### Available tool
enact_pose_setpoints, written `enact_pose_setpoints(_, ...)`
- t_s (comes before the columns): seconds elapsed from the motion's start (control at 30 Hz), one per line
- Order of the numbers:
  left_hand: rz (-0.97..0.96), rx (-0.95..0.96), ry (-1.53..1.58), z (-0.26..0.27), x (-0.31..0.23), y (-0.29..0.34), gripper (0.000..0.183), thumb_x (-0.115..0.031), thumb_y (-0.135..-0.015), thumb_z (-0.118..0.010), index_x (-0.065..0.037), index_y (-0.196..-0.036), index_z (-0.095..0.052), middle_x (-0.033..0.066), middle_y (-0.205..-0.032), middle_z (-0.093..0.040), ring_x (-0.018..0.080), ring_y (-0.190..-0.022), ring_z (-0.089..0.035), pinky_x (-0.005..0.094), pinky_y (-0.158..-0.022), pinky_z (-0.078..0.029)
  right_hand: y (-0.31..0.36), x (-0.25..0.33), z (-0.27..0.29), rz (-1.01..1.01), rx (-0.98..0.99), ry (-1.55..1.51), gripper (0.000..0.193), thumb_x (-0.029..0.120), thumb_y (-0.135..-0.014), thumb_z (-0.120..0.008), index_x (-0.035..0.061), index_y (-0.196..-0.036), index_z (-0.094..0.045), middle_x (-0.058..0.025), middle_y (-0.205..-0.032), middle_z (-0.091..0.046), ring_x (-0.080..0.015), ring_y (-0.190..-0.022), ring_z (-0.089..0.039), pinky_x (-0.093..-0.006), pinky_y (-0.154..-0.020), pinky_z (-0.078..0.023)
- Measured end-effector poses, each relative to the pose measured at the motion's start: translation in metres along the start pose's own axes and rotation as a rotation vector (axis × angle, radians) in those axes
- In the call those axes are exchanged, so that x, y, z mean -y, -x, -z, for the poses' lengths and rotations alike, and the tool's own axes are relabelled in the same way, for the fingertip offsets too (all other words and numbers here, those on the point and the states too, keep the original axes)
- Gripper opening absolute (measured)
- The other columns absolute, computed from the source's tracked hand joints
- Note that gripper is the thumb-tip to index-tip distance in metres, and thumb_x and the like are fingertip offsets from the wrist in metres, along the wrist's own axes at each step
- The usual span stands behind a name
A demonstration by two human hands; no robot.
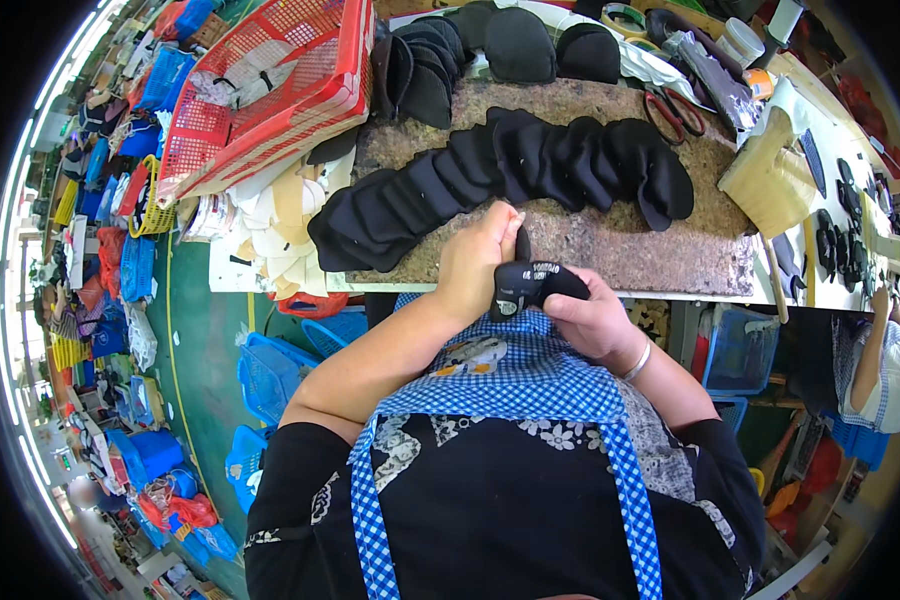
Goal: The worker is applying glue to small fabric/foam shoe components and stacking them as part of an assembly process.
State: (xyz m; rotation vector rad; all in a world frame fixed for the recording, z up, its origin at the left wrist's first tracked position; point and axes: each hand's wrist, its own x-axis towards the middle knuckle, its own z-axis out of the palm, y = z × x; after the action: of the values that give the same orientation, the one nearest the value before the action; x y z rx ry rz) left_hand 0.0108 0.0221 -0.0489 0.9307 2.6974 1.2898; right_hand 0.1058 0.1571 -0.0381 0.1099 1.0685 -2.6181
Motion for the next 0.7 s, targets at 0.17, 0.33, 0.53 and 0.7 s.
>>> enact_pose_setpoints(0.17, 0.194, 0.047, 0.140, 0.007, -0.011, -0.018, 0.019, -0.023, -0.090, -0.044, -0.006, -0.085, -0.050, 0.0195, -0.065, -0.056, 0.0387, -0.062, -0.056, 0.0446, -0.054, -0.043, 0.004, 0.012, -0.010, 0.084, -0.054, 0.492, 0.028, 0.008, -0.088, -0.052, -0.0019, -0.113, -0.048, -0.0065, -0.092, -0.059, -0.0120, -0.080, -0.059, -0.0244, -0.072, -0.049)
enact_pose_setpoints(0.33, 0.111, -0.026, 0.240, -0.010, -0.007, -0.021, 0.020, -0.023, -0.088, -0.048, -0.004, -0.081, -0.053, 0.0187, -0.062, -0.055, 0.0382, -0.059, -0.055, 0.0410, -0.052, -0.042, 0.005, 0.016, -0.016, -0.151, 0.095, 0.148, 0.034, 0.010, -0.087, -0.050, -0.0038, -0.116, -0.040, -0.0134, -0.097, -0.056, -0.0219, -0.082, -0.060, -0.0327, -0.072, -0.050)
enact_pose_setpoints(0.53, 0.095, -0.131, 0.221, 0.005, -0.023, -0.032, 0.019, -0.021, -0.088, -0.048, -0.005, -0.080, -0.052, 0.0184, -0.061, -0.054, 0.0364, -0.058, -0.056, 0.0415, -0.050, -0.041, 0.007, 0.021, -0.011, 0.085, 0.099, 0.342, 0.048, 0.015, -0.080, -0.062, -0.0011, -0.121, -0.041, -0.0070, -0.107, -0.054, -0.0149, -0.099, -0.050, -0.0313, -0.090, -0.039)
enact_pose_setpoints(0.7, 0.021, -0.093, 0.260, 0.002, -0.029, -0.031, 0.017, -0.019, -0.088, -0.049, -0.005, -0.080, -0.051, 0.0184, -0.060, -0.054, 0.0366, -0.058, -0.056, 0.0417, -0.050, -0.041, 0.011, 0.021, -0.009, -0.146, 0.261, 0.261, 0.067, 0.015, -0.074, -0.067, -0.0014, -0.129, -0.033, -0.0099, -0.119, -0.048, -0.0169, -0.111, -0.046, -0.0318, -0.097, -0.033)
